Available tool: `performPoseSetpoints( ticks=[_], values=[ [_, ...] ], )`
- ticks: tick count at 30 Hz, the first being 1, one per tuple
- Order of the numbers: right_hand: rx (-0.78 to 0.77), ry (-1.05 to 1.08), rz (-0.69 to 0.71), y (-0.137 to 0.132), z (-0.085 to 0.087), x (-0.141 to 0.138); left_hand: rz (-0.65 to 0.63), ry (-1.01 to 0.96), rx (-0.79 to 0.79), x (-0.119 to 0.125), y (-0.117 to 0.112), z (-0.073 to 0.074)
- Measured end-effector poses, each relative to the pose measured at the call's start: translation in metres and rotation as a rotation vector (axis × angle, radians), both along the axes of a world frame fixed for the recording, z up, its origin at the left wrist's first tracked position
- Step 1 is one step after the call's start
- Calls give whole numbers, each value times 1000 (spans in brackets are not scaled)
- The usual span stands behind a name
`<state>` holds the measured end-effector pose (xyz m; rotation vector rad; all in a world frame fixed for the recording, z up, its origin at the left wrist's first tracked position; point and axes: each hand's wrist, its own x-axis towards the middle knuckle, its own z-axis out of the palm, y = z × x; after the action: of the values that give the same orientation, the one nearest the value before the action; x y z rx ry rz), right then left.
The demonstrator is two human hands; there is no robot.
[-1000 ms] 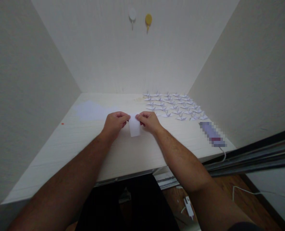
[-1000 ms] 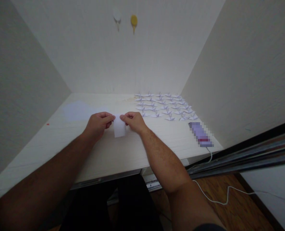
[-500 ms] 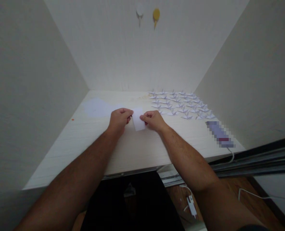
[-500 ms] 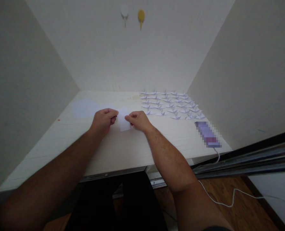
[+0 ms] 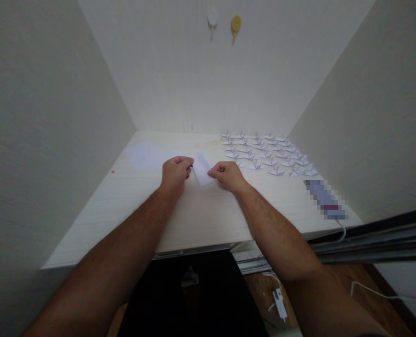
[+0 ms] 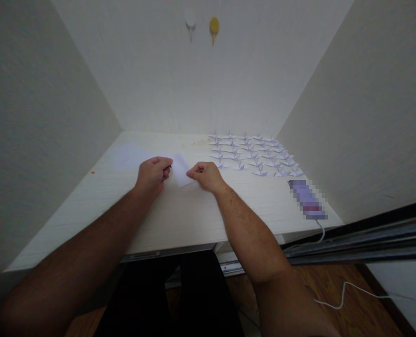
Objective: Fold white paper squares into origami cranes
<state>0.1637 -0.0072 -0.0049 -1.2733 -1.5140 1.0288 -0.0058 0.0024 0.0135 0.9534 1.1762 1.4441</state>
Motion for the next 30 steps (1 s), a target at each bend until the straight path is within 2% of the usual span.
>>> performPoseSetpoints(
  ticks=[6,9,14,20,25,28,30],
  values=[
    [-9,28,31,-1,1,-1,17,-21,18,0,2,-3],
    [-28,2,78,-2,3,-1,39,-41,30,0,4,-4],
    [-42,-48,76,-6,8,-2,56,-57,49,-1,4,-4],
    [73,-199,87,-5,6,0,17,-103,52,2,3,-3],
    [62,-175,50,-2,2,4,5,-22,57,-1,4,-3],
    [46,-176,85,-4,4,5,-4,56,113,-4,3,-1],
    [31,-182,126,-6,5,4,-54,140,169,-5,1,3]
  ],
)
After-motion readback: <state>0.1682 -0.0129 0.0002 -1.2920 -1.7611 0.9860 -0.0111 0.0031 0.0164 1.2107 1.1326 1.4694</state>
